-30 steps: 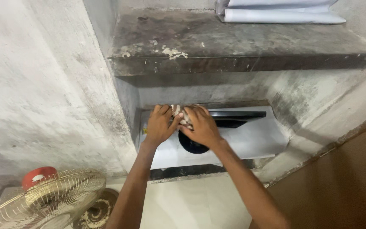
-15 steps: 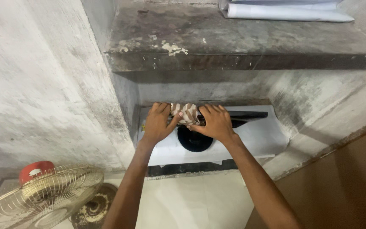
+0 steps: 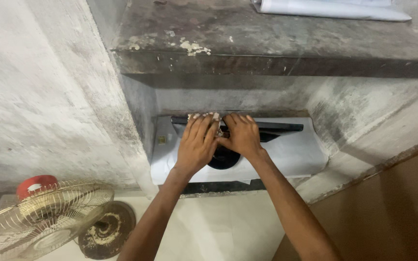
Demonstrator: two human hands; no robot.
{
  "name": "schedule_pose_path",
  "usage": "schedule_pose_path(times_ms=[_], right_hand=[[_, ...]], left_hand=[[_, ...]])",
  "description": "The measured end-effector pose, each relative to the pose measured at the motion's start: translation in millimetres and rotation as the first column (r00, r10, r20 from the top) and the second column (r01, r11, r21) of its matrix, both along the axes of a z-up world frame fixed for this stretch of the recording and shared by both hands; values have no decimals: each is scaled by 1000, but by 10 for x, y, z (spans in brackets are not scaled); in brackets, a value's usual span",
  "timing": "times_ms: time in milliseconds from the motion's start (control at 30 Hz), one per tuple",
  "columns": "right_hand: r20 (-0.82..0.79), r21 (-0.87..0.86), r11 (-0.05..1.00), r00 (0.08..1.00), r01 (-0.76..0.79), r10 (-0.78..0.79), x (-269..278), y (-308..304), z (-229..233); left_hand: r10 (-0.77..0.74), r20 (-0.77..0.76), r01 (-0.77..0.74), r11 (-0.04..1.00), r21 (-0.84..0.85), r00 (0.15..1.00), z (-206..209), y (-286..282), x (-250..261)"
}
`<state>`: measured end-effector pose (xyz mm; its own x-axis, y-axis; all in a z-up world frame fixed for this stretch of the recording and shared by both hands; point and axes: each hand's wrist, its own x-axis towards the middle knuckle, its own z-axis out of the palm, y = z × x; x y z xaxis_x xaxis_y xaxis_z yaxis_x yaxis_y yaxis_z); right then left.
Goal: The person wipes the surface of a black flat-screen monitor with a cloth. They clean the front screen, the back panel, and the stand base, using both hands to hold the cloth and the device.
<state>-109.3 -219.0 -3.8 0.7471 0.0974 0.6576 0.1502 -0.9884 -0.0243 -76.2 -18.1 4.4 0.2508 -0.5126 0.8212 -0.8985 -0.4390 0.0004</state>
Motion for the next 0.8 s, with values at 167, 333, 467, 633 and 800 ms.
schedule_pose_path(times_ms=[167, 333, 467, 633, 800], right_hand=[[74, -44, 999, 997, -12, 16, -17, 18, -8], [97, -89, 996, 995, -11, 20, -41, -1, -8], [-30, -46, 999, 999, -19, 17, -86, 28, 88], [40, -121, 992, 999, -28, 33, -146, 70, 138], [34, -104, 994, 999, -16, 20, -112, 36, 43]], left_hand=[[56, 20, -55, 998, -38, 998, -39, -87, 42], [24, 12, -23, 994, -105, 1000, 21, -214, 136], [77, -33, -80, 991, -107, 996, -12, -382, 295], [98, 137, -75, 984, -161, 986, -113, -442, 486], [87, 286, -56, 992, -114, 954, -162, -213, 618]])
